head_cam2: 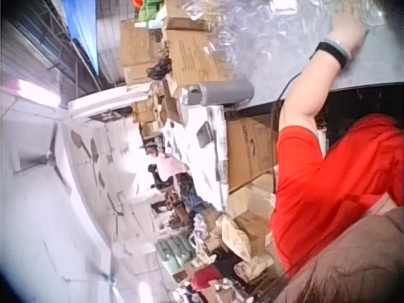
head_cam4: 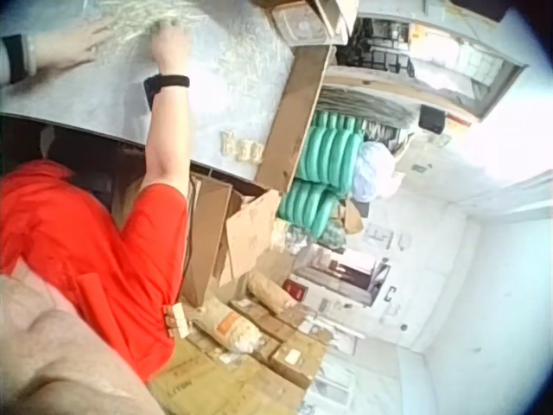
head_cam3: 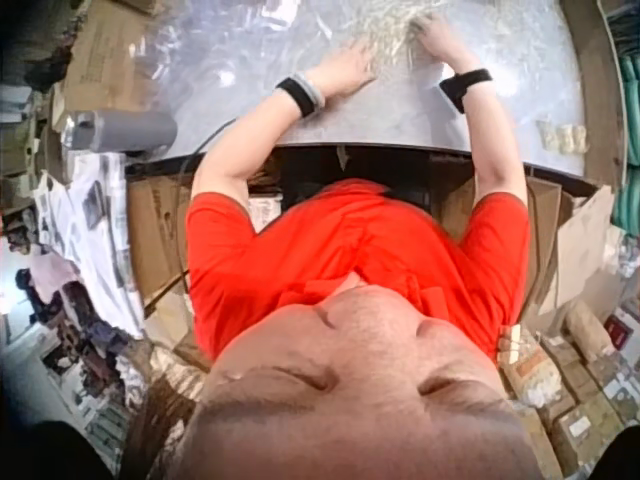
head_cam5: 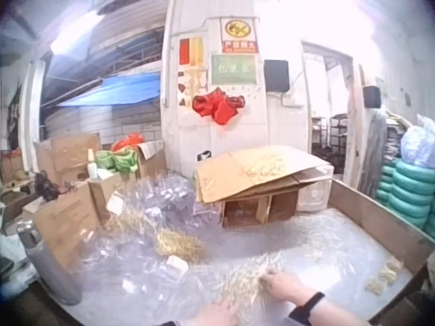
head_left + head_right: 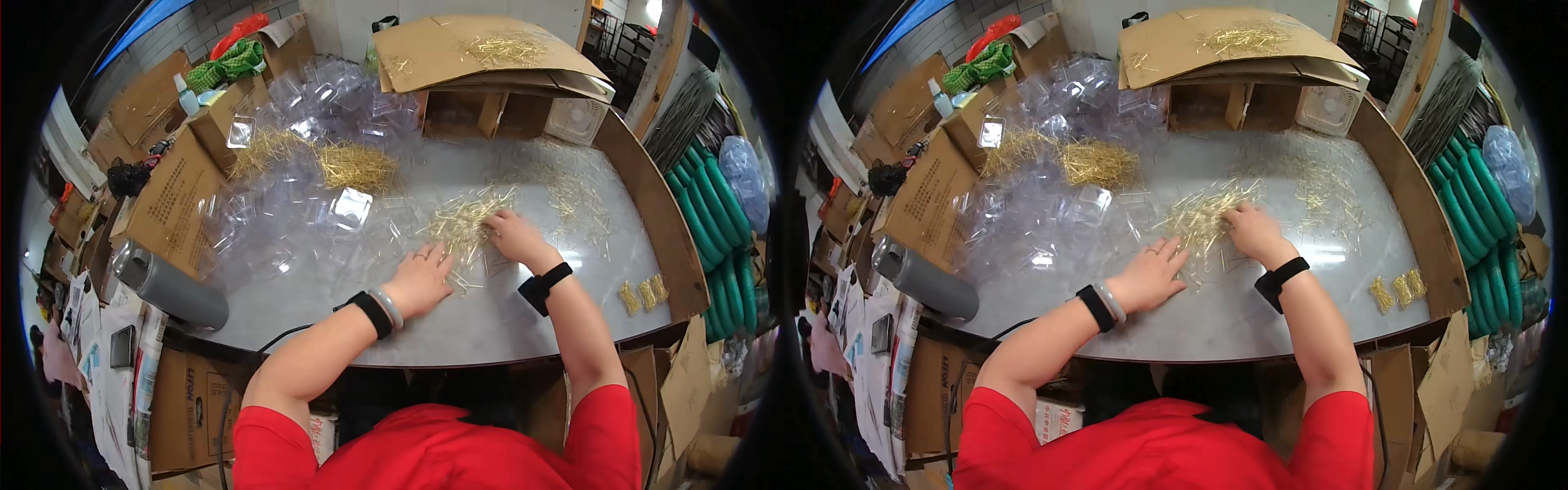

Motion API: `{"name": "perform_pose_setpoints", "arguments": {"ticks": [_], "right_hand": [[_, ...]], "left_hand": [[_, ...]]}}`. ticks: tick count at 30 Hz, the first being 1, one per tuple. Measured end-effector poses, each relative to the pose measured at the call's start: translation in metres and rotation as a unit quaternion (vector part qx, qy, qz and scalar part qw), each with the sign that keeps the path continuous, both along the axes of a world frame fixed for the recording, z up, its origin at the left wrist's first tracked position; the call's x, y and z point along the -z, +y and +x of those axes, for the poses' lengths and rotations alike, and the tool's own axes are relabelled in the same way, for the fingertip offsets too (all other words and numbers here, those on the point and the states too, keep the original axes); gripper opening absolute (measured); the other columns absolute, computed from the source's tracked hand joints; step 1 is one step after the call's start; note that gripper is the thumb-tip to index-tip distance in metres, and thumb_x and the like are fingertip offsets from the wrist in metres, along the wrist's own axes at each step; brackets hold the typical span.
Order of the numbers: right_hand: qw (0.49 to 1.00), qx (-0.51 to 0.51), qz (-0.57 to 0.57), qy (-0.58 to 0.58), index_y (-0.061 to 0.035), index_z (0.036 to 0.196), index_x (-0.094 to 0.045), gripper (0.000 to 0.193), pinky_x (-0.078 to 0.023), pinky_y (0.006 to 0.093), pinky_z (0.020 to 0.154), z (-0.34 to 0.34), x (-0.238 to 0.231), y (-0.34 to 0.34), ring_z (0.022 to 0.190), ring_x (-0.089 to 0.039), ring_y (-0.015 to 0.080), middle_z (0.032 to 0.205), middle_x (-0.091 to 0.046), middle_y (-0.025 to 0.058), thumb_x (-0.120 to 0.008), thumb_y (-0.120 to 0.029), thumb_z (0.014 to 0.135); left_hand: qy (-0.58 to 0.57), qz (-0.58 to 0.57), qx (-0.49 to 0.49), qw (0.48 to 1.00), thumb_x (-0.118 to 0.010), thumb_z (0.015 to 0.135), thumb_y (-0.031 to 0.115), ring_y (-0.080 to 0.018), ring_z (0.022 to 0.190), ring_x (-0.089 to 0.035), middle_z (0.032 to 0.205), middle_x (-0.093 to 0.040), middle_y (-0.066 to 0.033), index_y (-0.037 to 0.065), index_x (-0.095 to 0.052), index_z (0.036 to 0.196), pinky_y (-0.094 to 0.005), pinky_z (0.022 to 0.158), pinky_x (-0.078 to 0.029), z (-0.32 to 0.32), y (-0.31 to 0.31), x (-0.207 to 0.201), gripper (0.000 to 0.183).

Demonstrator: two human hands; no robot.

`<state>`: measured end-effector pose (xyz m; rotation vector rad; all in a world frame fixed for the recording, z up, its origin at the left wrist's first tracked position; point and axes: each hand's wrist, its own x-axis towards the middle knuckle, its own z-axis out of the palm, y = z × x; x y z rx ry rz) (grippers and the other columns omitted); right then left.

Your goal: Sorting small gold-colored metal pins and placing them into small plastic bags.

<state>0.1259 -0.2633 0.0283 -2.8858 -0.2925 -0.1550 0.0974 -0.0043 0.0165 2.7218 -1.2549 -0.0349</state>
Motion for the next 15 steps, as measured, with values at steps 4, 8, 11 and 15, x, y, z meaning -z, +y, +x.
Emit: {"name": "perform_pose_setpoints", "arguments": {"ticks": [4, 8, 11, 15], "right_hand": [[0.994, 0.082, -0.048, 0.045, -0.0176, 0.125, -0.067, 0.033, -0.053, 0.0477, 0.094, 0.0, 0.004, -0.019, 0.114, -0.063, 0.0359, 0.123, -0.063, 0.0126, -0.061, -0.023, 0.092], [0.993, 0.027, -0.112, 0.006, -0.0181, 0.118, -0.072, 0.03, -0.05, 0.0482, 0.098, -0.017, -0.007, -0.012, 0.116, -0.061, 0.0346, 0.124, -0.064, 0.0108, -0.062, -0.024, 0.09], [0.996, -0.087, -0.032, -0.009, -0.0184, 0.114, -0.075, 0.029, -0.047, 0.0476, 0.1, -0.018, 0.0, -0.008, 0.117, -0.059, 0.0336, 0.124, -0.064, 0.0091, -0.063, -0.025, 0.089], [0.995, -0.089, 0.037, -0.007, -0.0201, 0.115, -0.075, 0.03, -0.048, 0.047, 0.101, -0.003, 0.011, -0.01, 0.118, -0.059, 0.0334, 0.123, -0.065, 0.0081, -0.066, -0.03, 0.088]], "left_hand": [[-0.007, 0.011, 0.004, 1.0, -0.062, 0.096, 0.037, -0.0448, 0.134, -0.046, 0.154, -0.038, -0.0249, -0.001, -0.048, 0.142, -0.0468, 0.11, -0.043, 0.013, -0.006, 0.003, 0.061], [-0.052, 0.043, 0.026, 0.997, -0.063, 0.096, 0.036, -0.0444, 0.128, -0.052, 0.154, -0.039, -0.0245, -0.003, -0.051, 0.137, -0.0457, 0.106, -0.046, -0.012, 0.008, 0.0, 0.058], [0.0, 0.051, 0.032, 0.998, -0.064, 0.096, 0.034, -0.0432, 0.123, -0.054, 0.151, -0.042, -0.025, -0.003, -0.053, 0.133, -0.046, 0.104, -0.047, -0.017, 0.006, -0.016, 0.053], [0.038, -0.08, 0.03, 0.996, -0.065, 0.095, 0.028, -0.0417, 0.119, -0.056, 0.144, -0.048, -0.0246, -0.002, -0.055, 0.127, -0.0467, 0.103, -0.047, -0.003, -0.006, -0.017, 0.046]]}}
